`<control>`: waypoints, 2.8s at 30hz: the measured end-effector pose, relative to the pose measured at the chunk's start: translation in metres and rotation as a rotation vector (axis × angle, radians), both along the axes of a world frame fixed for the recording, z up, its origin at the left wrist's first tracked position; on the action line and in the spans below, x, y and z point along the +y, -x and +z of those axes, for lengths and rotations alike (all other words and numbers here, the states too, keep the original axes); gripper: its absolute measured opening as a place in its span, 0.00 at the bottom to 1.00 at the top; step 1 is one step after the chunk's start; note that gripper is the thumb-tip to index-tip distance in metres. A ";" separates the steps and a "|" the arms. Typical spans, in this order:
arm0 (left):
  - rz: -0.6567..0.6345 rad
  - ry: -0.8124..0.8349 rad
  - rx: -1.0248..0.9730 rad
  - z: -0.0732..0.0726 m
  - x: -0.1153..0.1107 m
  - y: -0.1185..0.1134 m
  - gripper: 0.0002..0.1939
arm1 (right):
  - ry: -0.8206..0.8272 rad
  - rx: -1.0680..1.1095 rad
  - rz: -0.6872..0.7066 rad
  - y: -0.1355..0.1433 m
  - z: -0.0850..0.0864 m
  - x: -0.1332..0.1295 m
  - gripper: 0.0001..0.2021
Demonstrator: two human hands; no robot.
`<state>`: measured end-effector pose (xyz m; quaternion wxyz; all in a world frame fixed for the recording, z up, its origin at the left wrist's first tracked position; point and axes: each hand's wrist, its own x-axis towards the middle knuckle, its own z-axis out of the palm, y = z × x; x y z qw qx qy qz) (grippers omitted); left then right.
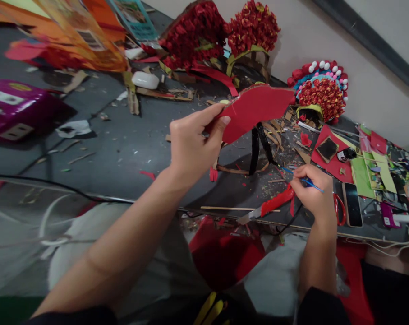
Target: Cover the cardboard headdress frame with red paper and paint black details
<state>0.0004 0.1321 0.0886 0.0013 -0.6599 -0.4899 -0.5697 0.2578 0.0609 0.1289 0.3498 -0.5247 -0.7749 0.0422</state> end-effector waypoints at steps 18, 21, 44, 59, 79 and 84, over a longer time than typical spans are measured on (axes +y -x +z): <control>-0.001 0.009 -0.007 0.001 0.000 0.000 0.16 | -0.069 -0.002 0.012 0.005 0.003 -0.001 0.07; -0.001 0.031 -0.020 0.002 0.000 0.000 0.16 | -0.087 0.026 0.042 0.009 0.001 0.000 0.06; -0.014 0.128 -0.021 0.005 -0.002 0.002 0.14 | 0.000 0.009 0.013 -0.003 -0.002 0.001 0.06; -0.014 0.201 -0.052 0.011 -0.006 0.001 0.13 | -0.005 0.018 0.006 -0.004 -0.002 0.002 0.06; -0.038 -0.012 -0.051 -0.002 0.004 0.002 0.14 | -0.026 0.105 -0.002 -0.001 -0.001 0.002 0.05; -0.096 0.103 -0.095 -0.001 0.006 0.008 0.16 | -0.020 0.120 0.032 0.002 -0.005 0.005 0.05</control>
